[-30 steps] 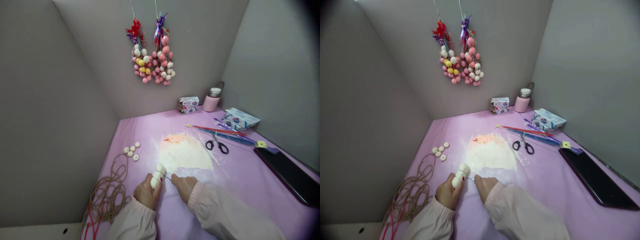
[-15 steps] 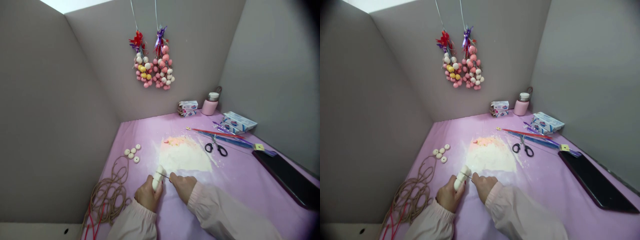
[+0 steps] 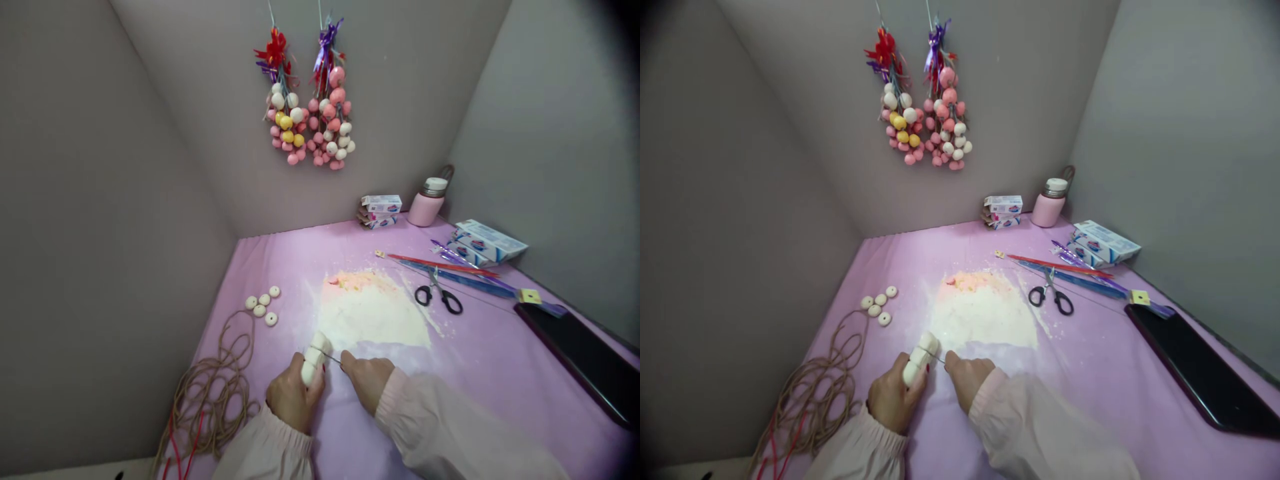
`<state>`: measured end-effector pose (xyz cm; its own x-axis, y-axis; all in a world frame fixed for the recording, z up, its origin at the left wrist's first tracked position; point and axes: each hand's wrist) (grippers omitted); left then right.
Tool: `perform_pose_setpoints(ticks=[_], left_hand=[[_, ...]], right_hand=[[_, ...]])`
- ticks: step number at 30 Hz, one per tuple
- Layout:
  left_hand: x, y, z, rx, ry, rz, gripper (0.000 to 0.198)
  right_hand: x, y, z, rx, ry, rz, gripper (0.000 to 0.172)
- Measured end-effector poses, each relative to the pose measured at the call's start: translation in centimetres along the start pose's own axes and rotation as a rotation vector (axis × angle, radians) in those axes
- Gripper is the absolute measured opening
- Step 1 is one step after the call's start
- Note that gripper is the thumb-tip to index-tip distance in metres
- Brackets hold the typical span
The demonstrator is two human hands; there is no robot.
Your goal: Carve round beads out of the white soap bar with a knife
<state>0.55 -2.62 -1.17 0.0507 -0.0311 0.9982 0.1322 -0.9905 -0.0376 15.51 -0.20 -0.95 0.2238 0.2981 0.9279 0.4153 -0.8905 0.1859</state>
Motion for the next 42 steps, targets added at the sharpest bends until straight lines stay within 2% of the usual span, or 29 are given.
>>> perform_pose_setpoints(ticks=[8, 16, 26, 29, 36, 42], left_hand=[[0.4, 0.1, 0.1, 0.016, -0.015, -0.025, 0.023], [0.3, 0.4, 0.2, 0.015, -0.036, 0.03, 0.021], [0.1, 0.5, 0.3, 0.033, -0.016, 0.045, 0.02], [0.0, 0.4, 0.2, 0.028, 0.002, 0.038, 0.02], [0.0, 0.1, -0.1, 0.042, 0.033, -0.01, 0.022], [0.1, -0.1, 0.0, 0.053, 0.033, -0.035, 0.021]], right_hand=[[1.2, 1.1, -0.5, -0.014, -0.014, 0.01, 0.016], [1.3, 2.3, -0.4, -0.109, 0.034, 0.038, 0.021], [0.9, 0.4, -1.4, -0.029, 0.066, 0.139, 0.022], [0.6, 0.2, -1.3, -0.053, 0.065, 0.116, 0.021], [0.8, -0.1, -1.0, -0.044, 0.041, -0.031, 0.016], [1.0, 0.0, -1.2, -0.017, 0.061, -0.052, 0.02]])
Point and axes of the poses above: each hand's wrist, its own y-axis away from the middle knuckle, its own x-axis out of the back of the hand, z = x × y, and after that the axes turned 14 degrees about -y, right-handed
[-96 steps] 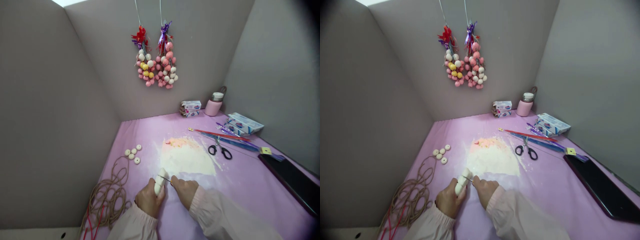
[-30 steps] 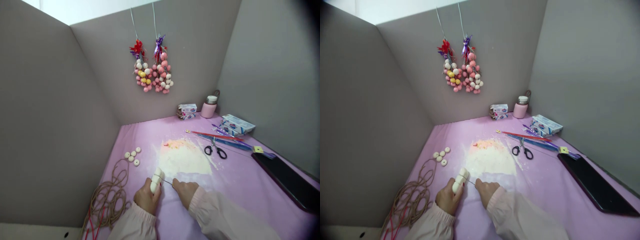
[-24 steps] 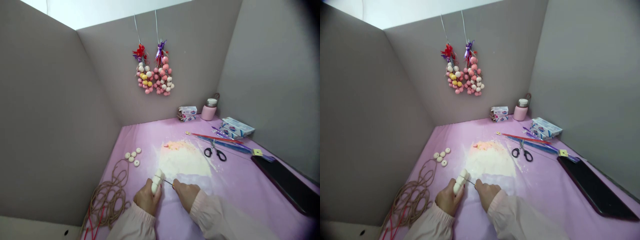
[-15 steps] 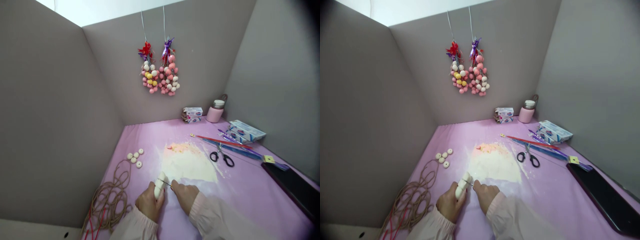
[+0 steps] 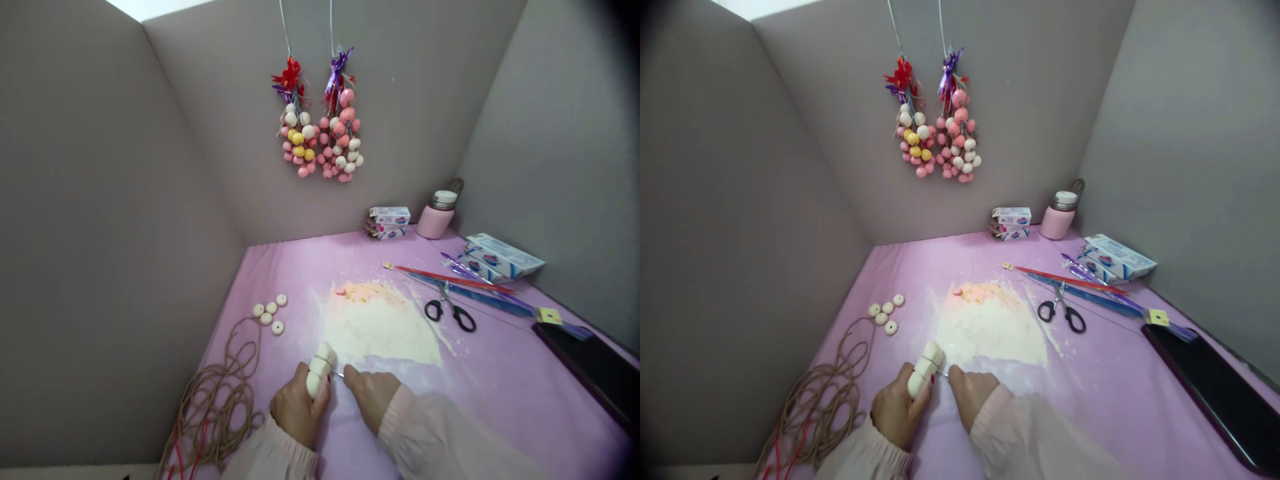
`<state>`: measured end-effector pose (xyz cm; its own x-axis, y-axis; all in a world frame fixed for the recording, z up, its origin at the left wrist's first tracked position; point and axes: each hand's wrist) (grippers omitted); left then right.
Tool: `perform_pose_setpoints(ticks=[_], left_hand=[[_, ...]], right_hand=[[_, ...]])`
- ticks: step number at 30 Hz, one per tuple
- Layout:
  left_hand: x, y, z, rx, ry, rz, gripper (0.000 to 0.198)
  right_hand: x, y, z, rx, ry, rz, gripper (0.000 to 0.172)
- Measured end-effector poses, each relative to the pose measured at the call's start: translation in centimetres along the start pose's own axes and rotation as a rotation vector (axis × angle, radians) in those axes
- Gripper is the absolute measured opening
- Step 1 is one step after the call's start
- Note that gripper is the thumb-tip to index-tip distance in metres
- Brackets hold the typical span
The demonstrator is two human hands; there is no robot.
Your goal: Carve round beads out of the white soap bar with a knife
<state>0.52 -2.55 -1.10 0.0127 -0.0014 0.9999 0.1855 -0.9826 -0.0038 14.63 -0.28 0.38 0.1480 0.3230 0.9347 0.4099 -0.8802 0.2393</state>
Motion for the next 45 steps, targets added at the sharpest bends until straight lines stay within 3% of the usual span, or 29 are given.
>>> perform_pose_setpoints(ticks=[6, 10, 14, 21, 32, 40, 45], left_hand=[[-0.2, 0.3, -0.1, 0.007, -0.014, 0.097, 0.021], [-0.4, 0.7, 0.2, -0.085, -0.079, 0.234, 0.019], [-0.5, 1.0, 0.7, -0.121, -0.142, 0.277, 0.017], [-0.1, 1.2, 0.8, -0.134, -0.145, 0.243, 0.025], [0.4, 0.9, 0.9, -0.172, -0.107, 0.194, 0.023], [0.3, 0.4, 0.8, -0.189, -0.12, 0.104, 0.017], [0.8, 0.3, 0.9, -0.169, -0.11, -0.01, 0.018]], right_hand=[[-0.3, 1.0, 0.2, -0.082, 0.033, 0.094, 0.019], [-0.5, 1.6, 0.3, -0.111, 0.035, 0.158, 0.021], [-0.5, 2.0, 0.2, -0.109, -0.002, 0.202, 0.023], [-0.4, 1.8, 0.4, -0.086, 0.001, 0.136, 0.021], [-1.4, 1.1, 0.5, -0.096, 0.079, 0.228, 0.019], [-0.5, 0.9, 0.4, -0.072, -0.008, 0.091, 0.019], [0.2, 1.0, 0.0, -0.084, -0.065, 0.036, 0.02]])
Point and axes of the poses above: each hand's wrist, its own y-axis away from the middle knuckle, its own x-axis out of the back of the hand, z = x × y, and after that the axes turned 14 degrees about -y, right-handed
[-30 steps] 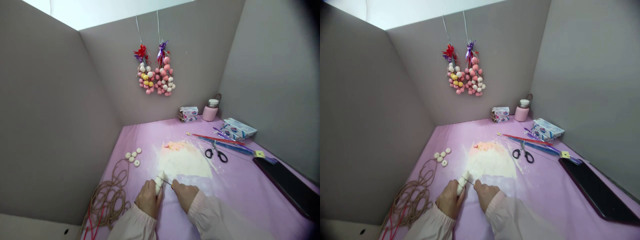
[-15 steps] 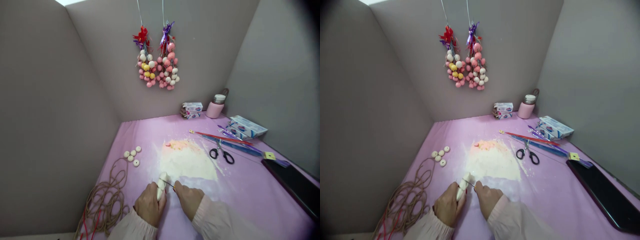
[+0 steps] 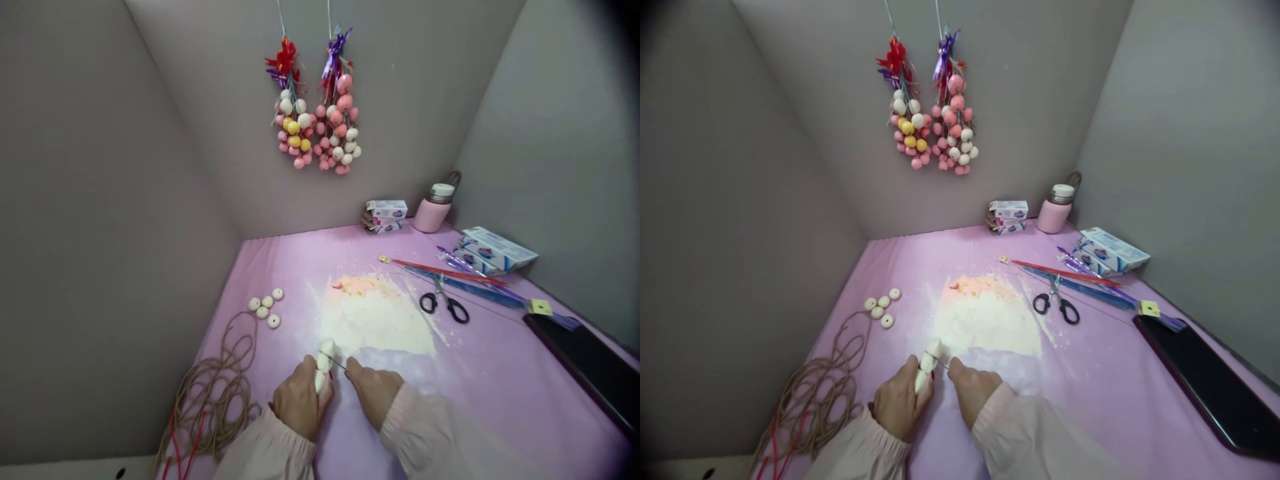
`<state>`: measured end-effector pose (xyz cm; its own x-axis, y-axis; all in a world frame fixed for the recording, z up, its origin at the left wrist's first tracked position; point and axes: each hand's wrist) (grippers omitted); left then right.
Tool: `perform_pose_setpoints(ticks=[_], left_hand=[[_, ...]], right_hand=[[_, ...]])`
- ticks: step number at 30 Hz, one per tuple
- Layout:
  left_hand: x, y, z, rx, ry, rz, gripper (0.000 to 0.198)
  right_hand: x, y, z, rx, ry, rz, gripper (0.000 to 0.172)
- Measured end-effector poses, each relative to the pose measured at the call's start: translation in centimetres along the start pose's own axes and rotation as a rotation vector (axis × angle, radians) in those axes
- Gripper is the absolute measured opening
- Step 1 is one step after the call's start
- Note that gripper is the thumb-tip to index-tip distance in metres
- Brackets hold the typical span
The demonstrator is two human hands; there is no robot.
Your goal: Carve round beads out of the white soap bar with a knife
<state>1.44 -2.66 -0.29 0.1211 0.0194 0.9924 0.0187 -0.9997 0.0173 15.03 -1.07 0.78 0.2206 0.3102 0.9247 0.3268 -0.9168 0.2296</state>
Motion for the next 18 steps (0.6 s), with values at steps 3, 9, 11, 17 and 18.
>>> perform_pose_setpoints(ticks=[3, 9, 11, 17, 18], left_hand=[[0.5, -0.1, 0.0, 0.006, 0.017, -0.075, 0.019], [1.4, -0.1, -0.8, 0.074, 0.073, -0.156, 0.028], [1.4, 0.0, -0.9, 0.04, 0.094, -0.161, 0.029], [1.0, 0.7, -0.1, 0.054, 0.079, -0.058, 0.03], [1.0, 0.9, 0.2, 0.037, 0.071, -0.025, 0.03]], right_hand=[[0.1, 0.2, -0.2, -0.011, -0.007, 0.007, 0.019], [-0.5, 0.7, 0.2, -0.012, 0.035, 0.055, 0.019], [-1.2, 0.8, 0.6, -0.006, 0.06, 0.112, 0.02], [-3.4, 1.1, 1.9, 0.059, 0.138, 0.38, 0.019], [-3.6, 1.0, 2.1, 0.065, 0.142, 0.397, 0.019]])
Point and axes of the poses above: each hand's wrist, its own y-axis away from the middle knuckle, its own x-axis out of the back of the hand, z = x × y, and after that the axes turned 14 degrees about -y, right-handed
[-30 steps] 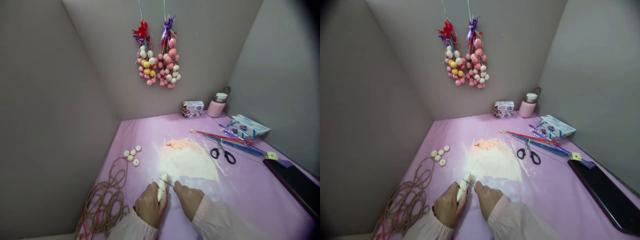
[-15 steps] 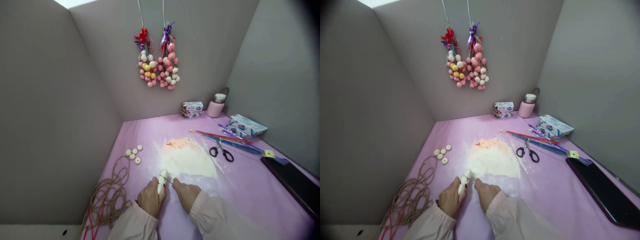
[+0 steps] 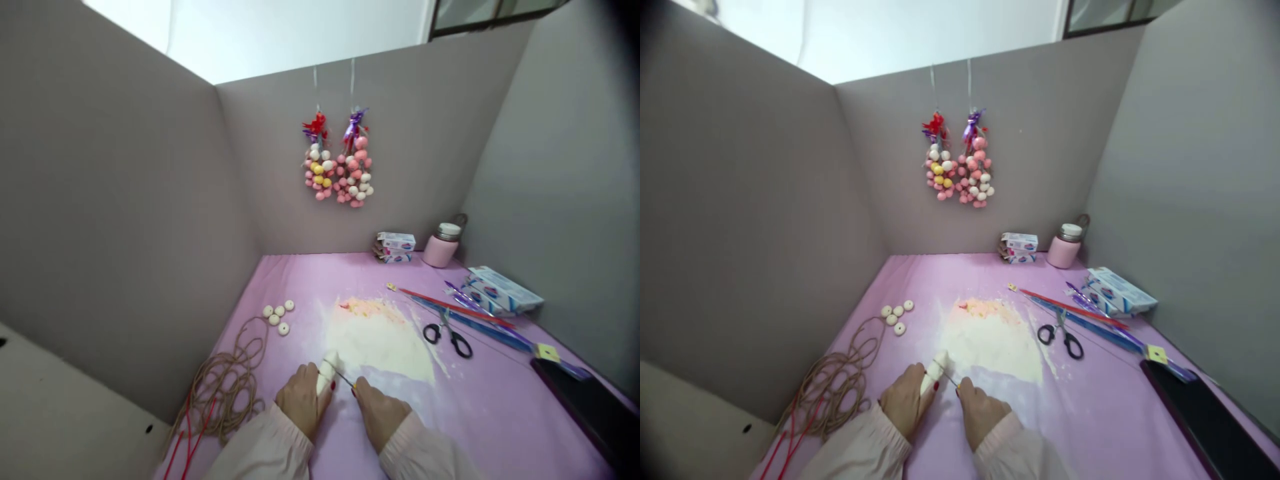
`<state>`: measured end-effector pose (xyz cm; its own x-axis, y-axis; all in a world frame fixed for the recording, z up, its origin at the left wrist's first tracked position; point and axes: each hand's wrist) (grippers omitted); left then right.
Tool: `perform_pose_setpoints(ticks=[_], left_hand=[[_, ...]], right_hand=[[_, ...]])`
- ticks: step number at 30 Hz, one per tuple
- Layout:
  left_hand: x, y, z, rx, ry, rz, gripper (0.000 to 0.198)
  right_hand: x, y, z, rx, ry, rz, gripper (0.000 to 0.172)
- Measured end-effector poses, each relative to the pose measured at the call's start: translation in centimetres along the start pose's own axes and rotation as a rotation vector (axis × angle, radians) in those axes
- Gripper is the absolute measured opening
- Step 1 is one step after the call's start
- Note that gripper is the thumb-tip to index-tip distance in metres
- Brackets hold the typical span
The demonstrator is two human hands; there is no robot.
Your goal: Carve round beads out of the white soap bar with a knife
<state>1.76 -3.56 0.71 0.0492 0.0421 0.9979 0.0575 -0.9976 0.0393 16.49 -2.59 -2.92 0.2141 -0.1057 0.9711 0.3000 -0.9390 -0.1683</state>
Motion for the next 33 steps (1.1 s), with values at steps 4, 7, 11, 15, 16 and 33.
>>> perform_pose_setpoints(ticks=[4, 7, 11, 15, 16, 33], left_hand=[[0.3, 0.8, 0.8, 0.022, -0.019, 0.029, 0.027], [0.6, 1.1, 1.2, 0.031, -0.029, 0.04, 0.026], [0.3, 0.8, 1.5, 0.039, -0.097, -0.014, 0.023], [-0.5, 0.3, 1.6, 0.011, -0.131, -0.035, 0.026], [-0.6, 0.1, 1.6, 0.014, -0.142, -0.04, 0.027], [0.9, -1.0, 0.9, 0.059, -0.074, -0.173, 0.03]], right_hand=[[-0.2, -0.2, 0.3, -0.004, 0.017, -0.005, 0.02], [0.1, -0.2, 0.2, -0.036, 0.006, -0.008, 0.021], [0.4, 0.2, 0.1, -0.09, -0.006, -0.017, 0.022], [0.7, 0.5, 0.1, -0.127, -0.061, -0.039, 0.021], [0.9, 0.5, 0.1, -0.128, -0.074, -0.049, 0.02], [2.4, -1.7, 0.0, -0.085, -0.146, -0.352, 0.014]])
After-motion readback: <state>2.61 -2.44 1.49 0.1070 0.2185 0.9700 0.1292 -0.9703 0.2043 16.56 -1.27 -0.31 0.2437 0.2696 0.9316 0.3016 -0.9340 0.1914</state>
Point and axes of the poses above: each hand's wrist, its own y-axis away from the middle knuckle, its own x-axis out of the back of the hand, z = x × y, and after that the axes turned 14 degrees about -y, right-handed
